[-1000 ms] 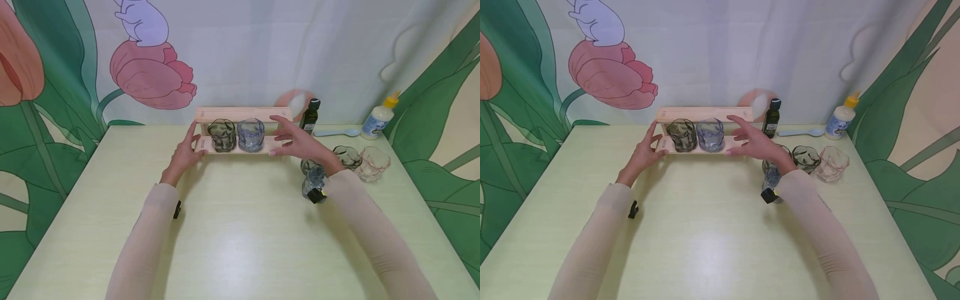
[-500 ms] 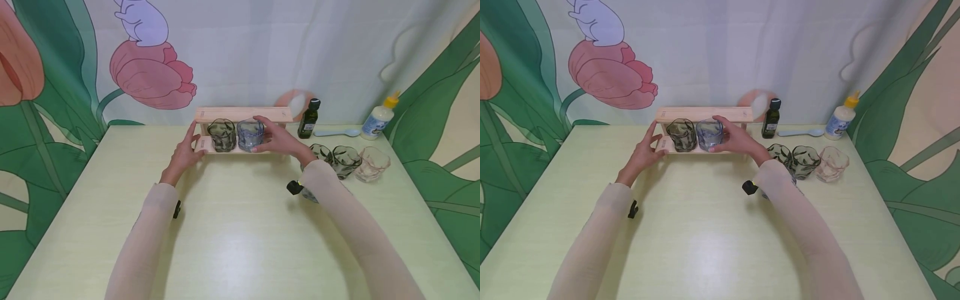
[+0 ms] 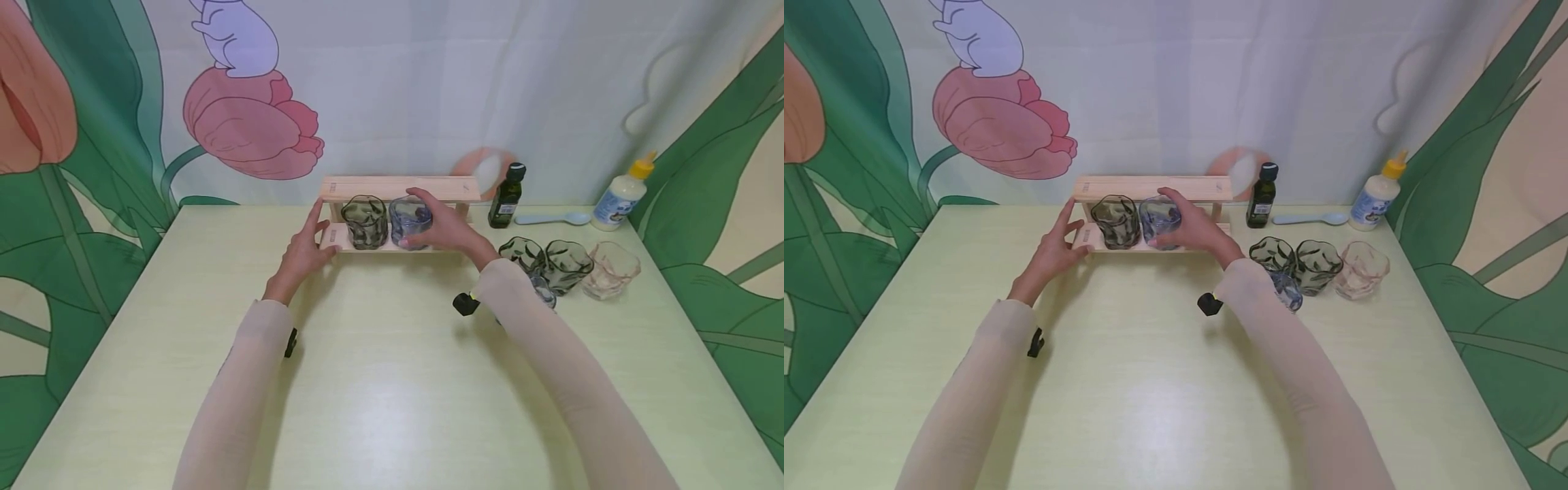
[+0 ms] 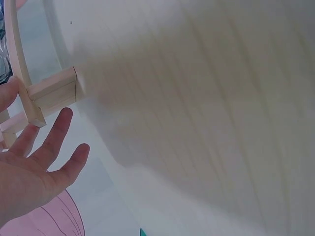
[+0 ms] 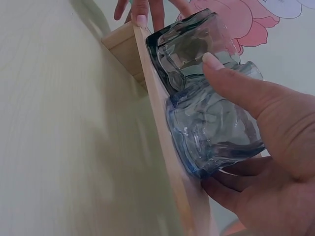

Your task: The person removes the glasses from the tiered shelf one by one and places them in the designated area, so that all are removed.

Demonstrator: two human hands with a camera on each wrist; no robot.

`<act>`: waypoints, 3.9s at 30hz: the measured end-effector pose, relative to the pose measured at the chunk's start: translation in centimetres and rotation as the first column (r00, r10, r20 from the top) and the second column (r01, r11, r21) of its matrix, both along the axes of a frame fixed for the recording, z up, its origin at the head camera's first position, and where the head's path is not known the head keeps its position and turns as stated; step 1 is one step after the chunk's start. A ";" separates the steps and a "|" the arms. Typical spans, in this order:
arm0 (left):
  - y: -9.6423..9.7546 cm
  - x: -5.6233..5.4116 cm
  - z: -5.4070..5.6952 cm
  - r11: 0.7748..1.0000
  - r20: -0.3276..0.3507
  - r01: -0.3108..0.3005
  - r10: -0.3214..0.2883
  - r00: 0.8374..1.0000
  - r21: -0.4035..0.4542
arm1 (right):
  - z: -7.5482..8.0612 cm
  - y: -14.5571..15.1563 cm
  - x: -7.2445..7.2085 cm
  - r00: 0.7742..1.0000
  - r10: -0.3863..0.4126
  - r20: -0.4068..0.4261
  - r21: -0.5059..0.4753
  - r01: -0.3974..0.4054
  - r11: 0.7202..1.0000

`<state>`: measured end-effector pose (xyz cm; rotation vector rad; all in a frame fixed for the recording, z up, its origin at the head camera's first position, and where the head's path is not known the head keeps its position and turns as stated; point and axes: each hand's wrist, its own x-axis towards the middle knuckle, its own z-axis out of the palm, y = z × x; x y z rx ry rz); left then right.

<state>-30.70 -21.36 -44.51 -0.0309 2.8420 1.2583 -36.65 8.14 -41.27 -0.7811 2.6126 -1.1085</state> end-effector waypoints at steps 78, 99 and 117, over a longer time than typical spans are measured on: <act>0.2 0.4 -0.3 0.999 -0.012 0.001 -0.002 1.000 -0.035 | 4.6 12.0 6.5 0.969 -0.236 -0.071 -0.001 0.236 0.972; -0.1 0.4 0.3 0.999 -0.003 0.005 -0.005 1.000 -0.033 | 4.4 19.0 10.6 0.930 -0.364 -0.056 0.062 0.368 0.928; 0.0 0.1 0.1 1.000 0.001 0.001 -0.001 1.000 -0.031 | 2.7 22.6 13.7 0.916 -0.388 -0.097 0.039 0.393 0.919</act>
